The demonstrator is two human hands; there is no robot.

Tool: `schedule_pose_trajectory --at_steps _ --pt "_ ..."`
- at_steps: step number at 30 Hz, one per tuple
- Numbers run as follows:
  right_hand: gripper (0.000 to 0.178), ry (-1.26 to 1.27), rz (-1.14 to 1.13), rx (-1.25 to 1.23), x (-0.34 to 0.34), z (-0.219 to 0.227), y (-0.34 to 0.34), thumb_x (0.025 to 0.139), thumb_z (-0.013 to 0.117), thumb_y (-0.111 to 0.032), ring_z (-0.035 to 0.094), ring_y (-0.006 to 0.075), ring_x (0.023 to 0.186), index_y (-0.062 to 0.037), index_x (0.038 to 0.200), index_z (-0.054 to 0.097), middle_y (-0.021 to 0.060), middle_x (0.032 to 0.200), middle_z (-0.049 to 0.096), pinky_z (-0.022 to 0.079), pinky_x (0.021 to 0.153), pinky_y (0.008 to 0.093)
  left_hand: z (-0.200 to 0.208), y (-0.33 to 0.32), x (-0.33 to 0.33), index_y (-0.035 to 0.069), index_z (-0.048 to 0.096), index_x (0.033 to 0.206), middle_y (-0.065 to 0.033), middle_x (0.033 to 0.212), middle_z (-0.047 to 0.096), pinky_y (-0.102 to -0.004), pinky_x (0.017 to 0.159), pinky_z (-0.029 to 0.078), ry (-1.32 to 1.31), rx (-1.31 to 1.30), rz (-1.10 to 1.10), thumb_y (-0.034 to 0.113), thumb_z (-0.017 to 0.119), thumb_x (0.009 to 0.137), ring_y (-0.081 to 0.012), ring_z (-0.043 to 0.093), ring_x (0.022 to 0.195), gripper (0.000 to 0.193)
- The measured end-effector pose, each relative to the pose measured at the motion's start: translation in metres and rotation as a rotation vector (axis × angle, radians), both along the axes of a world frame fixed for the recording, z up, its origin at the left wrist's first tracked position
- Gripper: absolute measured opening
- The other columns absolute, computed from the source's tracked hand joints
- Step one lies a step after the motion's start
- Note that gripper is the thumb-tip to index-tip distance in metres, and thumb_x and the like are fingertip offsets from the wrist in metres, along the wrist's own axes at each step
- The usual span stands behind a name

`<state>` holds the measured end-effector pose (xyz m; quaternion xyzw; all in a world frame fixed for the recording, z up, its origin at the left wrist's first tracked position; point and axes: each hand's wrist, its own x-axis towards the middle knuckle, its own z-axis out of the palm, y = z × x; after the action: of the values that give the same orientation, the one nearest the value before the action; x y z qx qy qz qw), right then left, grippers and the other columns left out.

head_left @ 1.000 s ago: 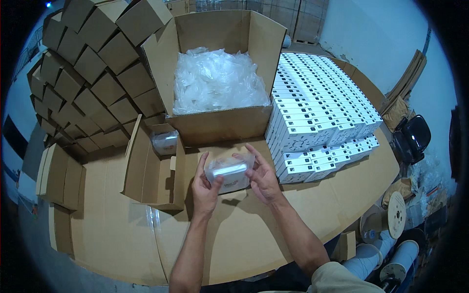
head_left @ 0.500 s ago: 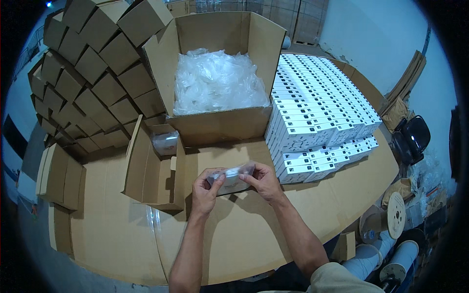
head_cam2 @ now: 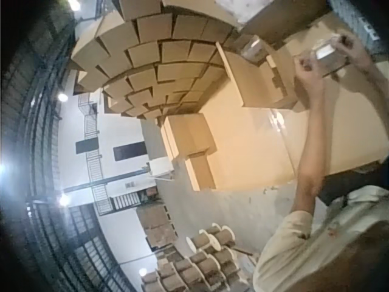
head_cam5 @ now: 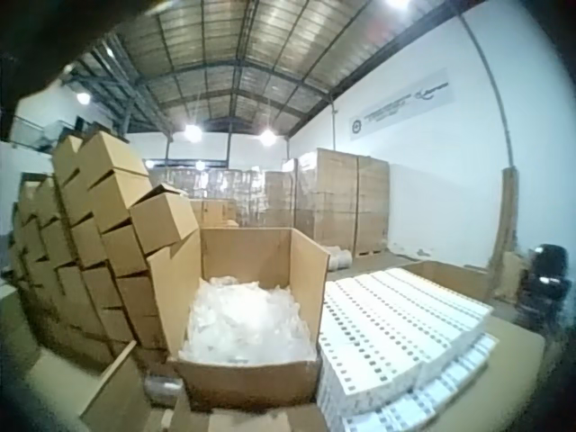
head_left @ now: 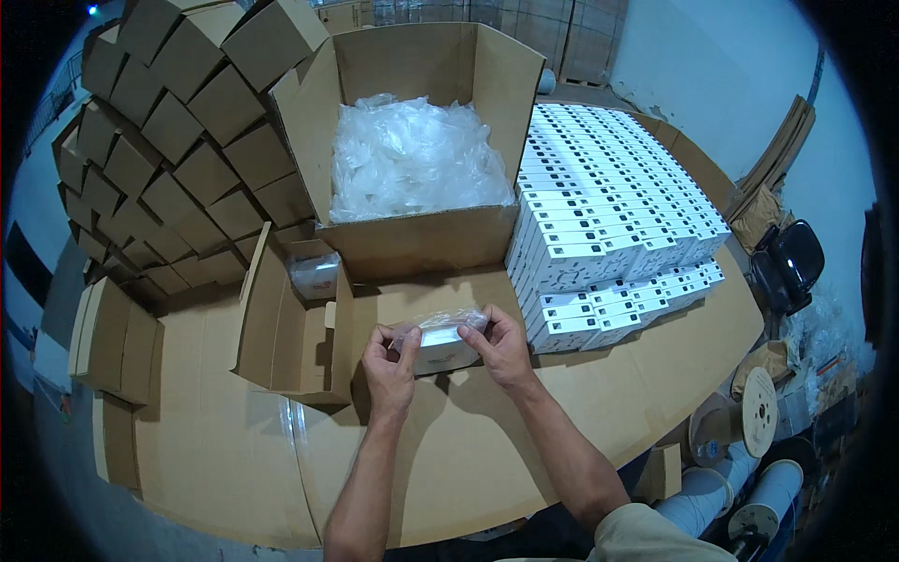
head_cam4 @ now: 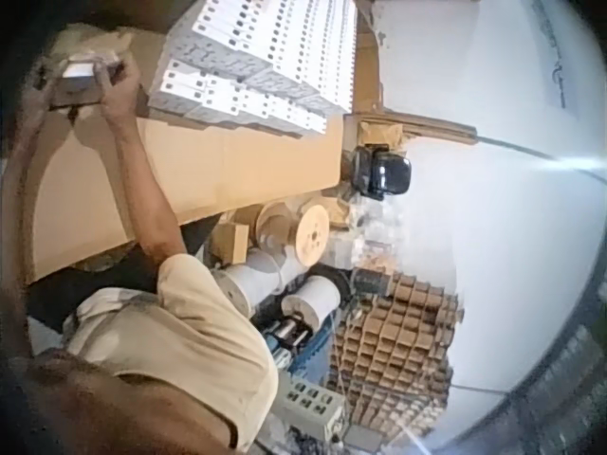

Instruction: Packing small white boxes into plastic bags and then placing them into larger cardboard shipping boxes.

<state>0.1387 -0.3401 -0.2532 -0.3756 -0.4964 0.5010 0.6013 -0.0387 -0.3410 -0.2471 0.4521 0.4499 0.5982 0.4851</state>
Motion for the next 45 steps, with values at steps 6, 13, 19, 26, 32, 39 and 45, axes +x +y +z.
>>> schedule_pose_trajectory --at_steps 6,13,19,26,32,39,45 --pt "0.021 0.101 -0.025 -0.094 -0.004 0.000 -0.001 0.097 0.069 -0.012 0.060 0.0090 0.089 -0.0044 0.111 0.054 0.0048 0.100 0.065 0.049 0.079 0.0260 -0.006 0.005 0.003 0.006 0.056 0.093 0.0009 0.085 0.057 -0.0241 0.071 0.042 -0.032 -0.027 0.008 0.021 0.075 0.093 -0.0067 0.050 0.079 0.024" --pt "0.039 0.063 0.027 0.189 0.004 0.015 -0.006 0.096 0.064 -0.003 0.063 0.0172 0.109 -0.0022 0.134 0.057 0.0139 0.123 0.065 0.051 0.093 0.0286 -0.010 0.006 0.003 0.005 0.057 0.097 0.0004 0.089 0.056 -0.0239 0.074 0.043 -0.106 -0.001 0.004 0.017 0.074 0.093 -0.0074 0.051 0.083 0.021" --pt "0.022 -0.232 0.112 0.018 0.010 0.006 -0.009 0.093 0.065 -0.001 0.064 0.0117 0.096 -0.0005 0.114 0.071 0.0073 0.116 0.067 0.053 0.081 0.0253 -0.005 0.004 0.002 0.004 0.056 0.100 -0.0002 0.091 0.057 -0.0242 0.077 0.044 -0.108 0.007 -0.009 0.013 0.073 0.093 -0.0080 0.052 0.085 0.020" --pt "0.028 -0.237 0.053 -0.012 0.003 0.007 -0.010 0.090 0.071 -0.003 0.063 0.0064 0.086 -0.0019 0.118 0.066 0.0020 0.103 0.068 0.052 0.072 0.0224 0.012 -0.003 0.011 0.003 0.054 0.113 -0.0041 0.101 0.061 -0.0293 0.093 0.044 -0.055 0.143 0.079 0.007 0.070 0.093 -0.0140 0.055 0.104 0.026" --pt "0.026 -0.275 0.064 0.014 0.006 0.008 -0.008 0.089 0.068 -0.003 0.061 0.0046 0.072 -0.0006 0.115 0.065 0.0007 0.090 0.068 0.050 0.062 0.0215 0.018 -0.006 -0.005 0.010 0.064 0.115 -0.0039 0.110 0.065 -0.0474 0.105 0.041 0.798 0.808 0.190 0.001 0.071 0.082 -0.0283 0.056 0.112 0.035" --pt "0.030 -0.300 0.091 -0.078 0.007 0.013 -0.010 0.086 0.063 0.001 0.060 0.0055 0.086 0.0013 0.116 0.063 0.0017 0.101 0.065 0.051 0.075 0.0220 0.026 -0.015 -0.002 0.017 0.074 0.106 0.0060 0.112 0.071 -0.0524 0.117 0.030 1.083 0.802 0.055 0.006 0.072 0.081 -0.0264 0.056 0.120 0.026" --pt "0.031 -0.288 0.096 -0.040 0.007 0.011 -0.009 0.086 0.060 0.003 0.060 0.0073 0.090 0.0021 0.117 0.062 0.0038 0.104 0.065 0.051 0.076 0.0231 0.026 -0.007 -0.010 0.013 0.070 0.108 0.0010 0.109 0.072 -0.0577 0.121 0.021 0.845 0.618 0.044 0.006 0.076 0.082 -0.0295 0.054 0.126 0.028"
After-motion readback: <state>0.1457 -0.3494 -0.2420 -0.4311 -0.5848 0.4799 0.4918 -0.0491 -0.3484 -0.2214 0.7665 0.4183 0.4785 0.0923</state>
